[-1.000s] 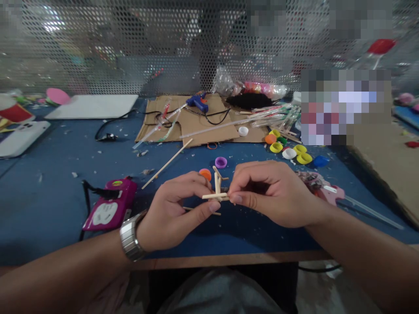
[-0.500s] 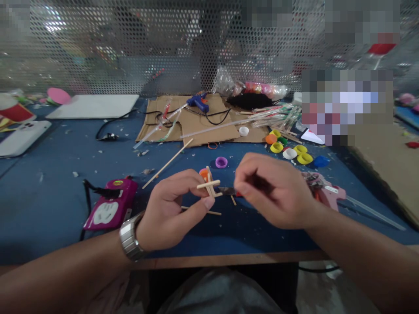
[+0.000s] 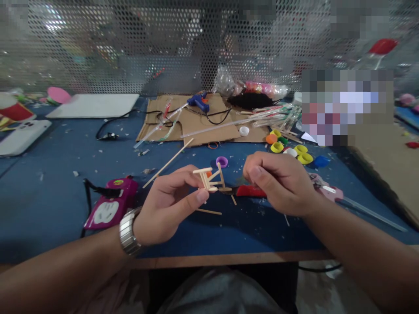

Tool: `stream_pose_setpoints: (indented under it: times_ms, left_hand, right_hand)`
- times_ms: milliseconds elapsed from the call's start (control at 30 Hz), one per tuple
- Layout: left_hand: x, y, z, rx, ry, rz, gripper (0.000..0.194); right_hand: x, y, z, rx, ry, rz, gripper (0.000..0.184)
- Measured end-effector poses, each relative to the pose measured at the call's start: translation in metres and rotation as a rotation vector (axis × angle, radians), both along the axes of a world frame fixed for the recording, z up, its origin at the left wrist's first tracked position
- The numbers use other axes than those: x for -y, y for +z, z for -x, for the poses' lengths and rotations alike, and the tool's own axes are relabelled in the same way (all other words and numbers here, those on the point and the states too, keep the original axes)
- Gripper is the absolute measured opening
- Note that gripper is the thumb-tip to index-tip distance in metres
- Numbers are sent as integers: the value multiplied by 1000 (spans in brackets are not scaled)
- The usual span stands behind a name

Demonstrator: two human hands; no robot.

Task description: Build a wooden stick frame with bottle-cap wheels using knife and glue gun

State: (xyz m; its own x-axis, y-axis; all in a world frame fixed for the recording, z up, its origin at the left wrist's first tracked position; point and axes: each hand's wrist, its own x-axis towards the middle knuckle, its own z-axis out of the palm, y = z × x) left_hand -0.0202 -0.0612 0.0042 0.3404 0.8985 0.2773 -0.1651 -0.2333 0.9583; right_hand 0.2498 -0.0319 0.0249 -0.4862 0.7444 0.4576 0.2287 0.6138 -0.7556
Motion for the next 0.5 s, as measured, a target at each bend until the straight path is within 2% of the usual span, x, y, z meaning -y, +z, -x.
stream_pose_setpoints:
  times_ms: [100, 233, 333, 500]
  left_hand:
    - [0, -3, 1, 12, 0, 8, 11]
    - [0, -2, 0, 26, 9, -4, 11]
    - [-1, 1, -2, -19, 29, -10, 14]
    - [-2, 8, -5, -170, 53, -47, 22]
  right_hand:
    - [-1, 3, 2, 7, -20, -45, 30]
    - [0, 1, 5, -4, -101, -63, 6]
    - [1, -1, 7, -19, -138, -127, 20]
    - [4, 2, 7, 60, 82, -292, 28]
